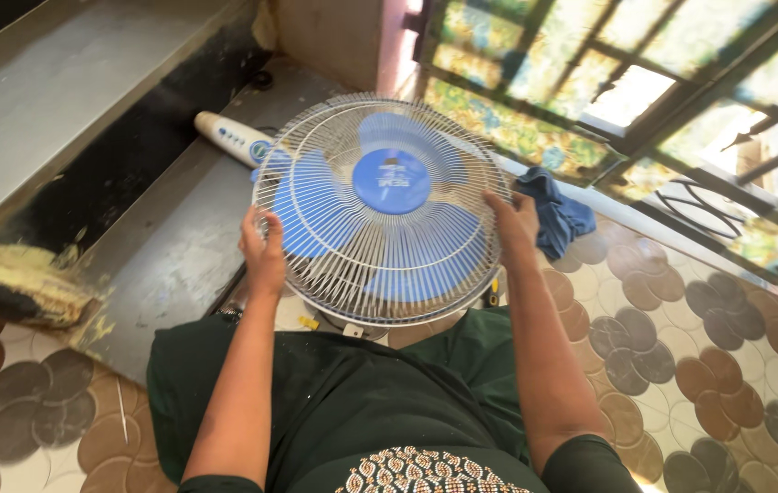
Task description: The person reassembles a disassembled electric fan by attaching the front wire grille to the fan head. They align the grille with the fan blades and motor housing, then rotate and press it to secure it in place.
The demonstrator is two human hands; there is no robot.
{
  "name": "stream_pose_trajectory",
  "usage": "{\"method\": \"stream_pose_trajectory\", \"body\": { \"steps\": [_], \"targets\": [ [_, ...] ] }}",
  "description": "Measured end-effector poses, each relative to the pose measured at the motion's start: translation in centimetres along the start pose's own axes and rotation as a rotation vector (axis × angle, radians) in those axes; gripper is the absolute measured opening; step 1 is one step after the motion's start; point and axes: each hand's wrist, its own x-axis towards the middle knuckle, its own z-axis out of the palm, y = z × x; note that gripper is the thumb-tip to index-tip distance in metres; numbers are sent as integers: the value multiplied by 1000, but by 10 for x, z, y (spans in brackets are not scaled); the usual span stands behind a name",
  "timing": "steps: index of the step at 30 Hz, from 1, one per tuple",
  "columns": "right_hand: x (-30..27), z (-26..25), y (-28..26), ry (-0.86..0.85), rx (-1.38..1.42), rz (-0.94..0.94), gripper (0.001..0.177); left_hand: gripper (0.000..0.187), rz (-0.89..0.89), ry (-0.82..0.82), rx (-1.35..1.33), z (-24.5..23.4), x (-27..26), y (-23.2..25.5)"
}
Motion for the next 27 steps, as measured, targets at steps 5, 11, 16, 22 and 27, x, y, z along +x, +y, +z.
{"method": "stream_pose_trajectory", "body": {
  "steps": [5, 11, 16, 22, 27],
  "targets": [
    [-4, 3, -3, 57, -94, -110, 82, 109, -34, -53, -33, 0, 3, 9],
    [-2, 9, 2, 83, -77, -90, 81, 107, -5, -89, 70, 0, 6, 9],
    [-3, 4, 4, 81, -113, -121, 82, 100, -18, -87, 136, 0, 9, 13],
    [-7, 1, -2, 76, -175, -114, 80, 94, -86, -12, -45, -3, 8, 31],
    [-14, 6, -1, 75, -160, -143, 78, 88, -24, -8, -17, -5, 11, 26]
  ]
}}
